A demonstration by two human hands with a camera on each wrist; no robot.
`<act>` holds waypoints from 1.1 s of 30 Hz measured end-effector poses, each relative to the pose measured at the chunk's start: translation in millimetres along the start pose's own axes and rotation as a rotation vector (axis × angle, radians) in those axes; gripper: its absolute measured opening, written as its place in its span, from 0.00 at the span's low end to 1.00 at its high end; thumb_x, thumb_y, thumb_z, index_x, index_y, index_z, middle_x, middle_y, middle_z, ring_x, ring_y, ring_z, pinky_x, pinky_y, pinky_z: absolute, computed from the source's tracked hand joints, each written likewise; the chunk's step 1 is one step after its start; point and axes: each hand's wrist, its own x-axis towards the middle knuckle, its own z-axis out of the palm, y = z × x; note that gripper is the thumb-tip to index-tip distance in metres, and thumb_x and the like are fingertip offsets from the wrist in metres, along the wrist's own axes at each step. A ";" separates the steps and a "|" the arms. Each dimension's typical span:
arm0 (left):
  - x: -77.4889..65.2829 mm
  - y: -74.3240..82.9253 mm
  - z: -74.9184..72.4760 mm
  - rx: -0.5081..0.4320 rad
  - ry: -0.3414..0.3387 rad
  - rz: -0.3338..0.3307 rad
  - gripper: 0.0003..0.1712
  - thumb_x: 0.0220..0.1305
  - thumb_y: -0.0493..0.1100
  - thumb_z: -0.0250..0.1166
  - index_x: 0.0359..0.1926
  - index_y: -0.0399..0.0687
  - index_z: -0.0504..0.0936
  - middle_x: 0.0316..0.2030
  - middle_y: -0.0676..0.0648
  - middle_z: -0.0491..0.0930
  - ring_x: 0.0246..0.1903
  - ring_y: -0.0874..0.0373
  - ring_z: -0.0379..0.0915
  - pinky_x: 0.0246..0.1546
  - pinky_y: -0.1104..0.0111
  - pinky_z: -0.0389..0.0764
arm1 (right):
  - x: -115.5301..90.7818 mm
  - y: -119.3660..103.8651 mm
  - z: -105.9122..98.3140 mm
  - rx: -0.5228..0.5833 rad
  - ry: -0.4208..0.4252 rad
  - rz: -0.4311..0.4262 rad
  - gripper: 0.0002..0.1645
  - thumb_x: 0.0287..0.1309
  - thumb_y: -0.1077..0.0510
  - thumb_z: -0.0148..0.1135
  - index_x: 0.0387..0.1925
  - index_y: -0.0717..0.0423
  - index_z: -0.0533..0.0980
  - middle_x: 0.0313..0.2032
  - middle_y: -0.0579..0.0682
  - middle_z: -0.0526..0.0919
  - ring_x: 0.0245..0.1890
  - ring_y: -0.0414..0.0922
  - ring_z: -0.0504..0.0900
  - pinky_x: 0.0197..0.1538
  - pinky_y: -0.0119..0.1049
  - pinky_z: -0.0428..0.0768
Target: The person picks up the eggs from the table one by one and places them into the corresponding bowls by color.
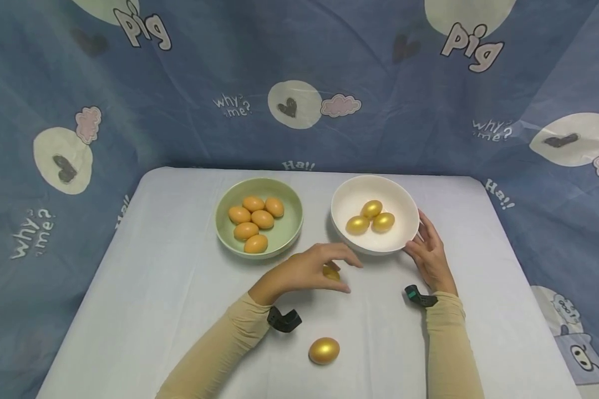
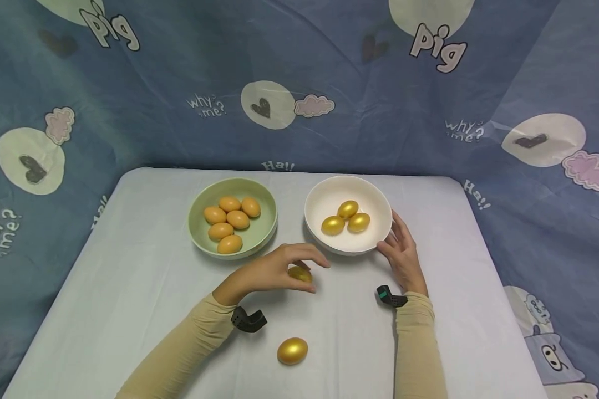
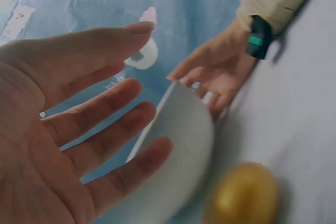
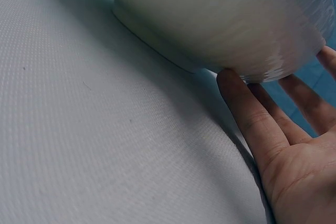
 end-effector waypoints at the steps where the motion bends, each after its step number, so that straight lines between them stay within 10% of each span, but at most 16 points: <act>1: -5.2 -0.6 2.5 0.013 -0.006 0.003 0.27 0.59 0.41 0.78 0.59 0.45 0.82 0.58 0.48 0.82 0.60 0.55 0.78 0.59 0.64 0.85 | 0.0 0.1 0.3 0.003 -0.001 -0.001 0.50 0.67 0.70 0.60 0.82 0.41 0.52 0.83 0.52 0.50 0.76 0.42 0.67 0.65 0.33 0.79; 9: -41.1 -7.4 25.4 0.011 -0.074 0.013 0.28 0.59 0.43 0.78 0.60 0.46 0.81 0.56 0.47 0.82 0.55 0.48 0.79 0.56 0.68 0.85 | -1.0 -0.5 0.8 0.013 0.000 0.009 0.50 0.67 0.70 0.60 0.82 0.42 0.51 0.83 0.52 0.49 0.77 0.43 0.66 0.65 0.33 0.80; 17: -69.3 -16.6 48.3 0.046 -0.165 0.023 0.30 0.59 0.46 0.78 0.62 0.49 0.81 0.61 0.51 0.81 0.60 0.61 0.77 0.60 0.73 0.79 | -0.4 -1.8 1.2 0.000 0.010 0.020 0.51 0.67 0.69 0.61 0.82 0.40 0.51 0.83 0.52 0.49 0.79 0.47 0.63 0.65 0.33 0.80; 23: -76.4 -19.8 57.2 0.039 -0.227 0.007 0.30 0.63 0.45 0.75 0.65 0.50 0.80 0.66 0.51 0.79 0.68 0.62 0.72 0.69 0.72 0.73 | -1.1 -2.4 0.8 -0.004 0.011 0.012 0.50 0.67 0.69 0.61 0.82 0.39 0.52 0.83 0.51 0.50 0.79 0.47 0.63 0.65 0.33 0.80; 33: -81.0 -17.2 68.5 -0.075 -0.311 -0.064 0.29 0.59 0.40 0.77 0.62 0.46 0.83 0.65 0.49 0.81 0.60 0.70 0.76 0.55 0.80 0.81 | 0.1 -0.3 2.0 0.005 0.014 0.014 0.50 0.67 0.69 0.61 0.82 0.40 0.52 0.83 0.52 0.50 0.78 0.45 0.65 0.65 0.34 0.80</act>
